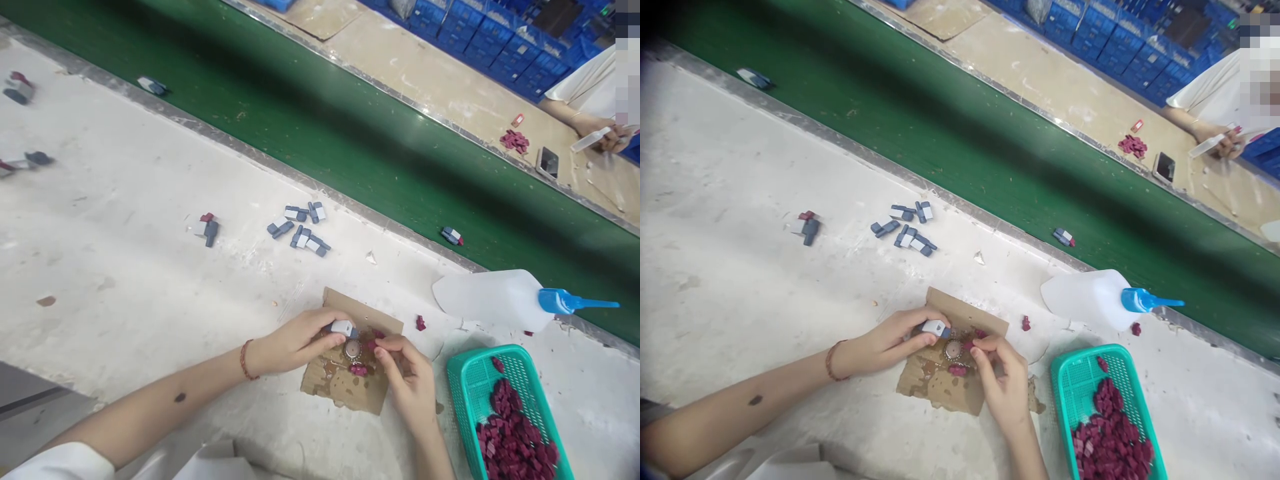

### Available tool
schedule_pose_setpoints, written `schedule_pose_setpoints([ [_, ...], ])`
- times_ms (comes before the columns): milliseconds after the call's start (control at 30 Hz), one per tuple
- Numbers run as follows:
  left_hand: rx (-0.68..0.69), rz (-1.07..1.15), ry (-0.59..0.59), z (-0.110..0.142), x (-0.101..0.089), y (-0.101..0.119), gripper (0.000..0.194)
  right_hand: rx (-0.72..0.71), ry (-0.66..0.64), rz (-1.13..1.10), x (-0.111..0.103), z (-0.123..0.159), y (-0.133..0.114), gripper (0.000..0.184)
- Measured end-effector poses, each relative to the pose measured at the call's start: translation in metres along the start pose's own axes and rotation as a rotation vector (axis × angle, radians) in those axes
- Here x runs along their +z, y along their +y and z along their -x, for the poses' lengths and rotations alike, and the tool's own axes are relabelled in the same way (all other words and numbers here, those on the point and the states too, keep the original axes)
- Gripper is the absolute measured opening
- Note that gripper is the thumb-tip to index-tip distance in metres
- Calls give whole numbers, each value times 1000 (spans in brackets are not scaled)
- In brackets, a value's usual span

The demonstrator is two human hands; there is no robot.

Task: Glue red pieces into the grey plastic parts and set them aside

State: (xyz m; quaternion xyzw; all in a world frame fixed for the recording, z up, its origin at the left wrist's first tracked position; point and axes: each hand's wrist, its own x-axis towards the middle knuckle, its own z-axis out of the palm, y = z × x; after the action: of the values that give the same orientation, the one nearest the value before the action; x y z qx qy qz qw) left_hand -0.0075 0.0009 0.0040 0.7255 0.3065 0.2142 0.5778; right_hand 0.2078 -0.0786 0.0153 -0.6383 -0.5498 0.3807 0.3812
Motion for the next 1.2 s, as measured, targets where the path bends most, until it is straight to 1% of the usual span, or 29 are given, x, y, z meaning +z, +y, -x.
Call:
schedule_pose_setpoints([
  [100, 70, -96, -26, -1, 2, -2, 43, 77, 84, -234, 4, 1, -1, 14],
  [167, 132, -164, -47, -2, 4, -3, 49, 80, 115, -367, 8, 2, -4, 16],
  [233, 183, -207, -67, -3, 5, -3, 52, 56, 132, -434, 13, 2, -7, 15],
  [300, 208, -222, -75, -3, 6, -4, 53, 32, 143, -446, 17, 2, -10, 15],
  [400, 212, -219, -74, -2, 6, -5, 53, 22, 152, -416, 22, 0, -13, 17],
  [500, 198, -228, -77, -2, 6, -5, 54, 27, 130, -373, 24, 0, -12, 19],
  [633, 187, -250, -90, -3, 8, -5, 54, -4, 94, -360, 27, 0, -9, 17],
  [833, 175, -296, -100, -1, 8, -6, 55, -68, 36, -234, 27, 2, -7, 10],
  [933, 196, -335, -94, 0, 9, -6, 54, -81, 13, -190, 25, 2, -9, 10],
  [1067, 247, -339, -59, 2, 11, -5, 50, -68, -24, -94, 19, 3, -14, 13],
  [1200, 255, -309, -54, 3, 12, -3, 39, -159, -7, -1, 20, 6, -15, 18],
])
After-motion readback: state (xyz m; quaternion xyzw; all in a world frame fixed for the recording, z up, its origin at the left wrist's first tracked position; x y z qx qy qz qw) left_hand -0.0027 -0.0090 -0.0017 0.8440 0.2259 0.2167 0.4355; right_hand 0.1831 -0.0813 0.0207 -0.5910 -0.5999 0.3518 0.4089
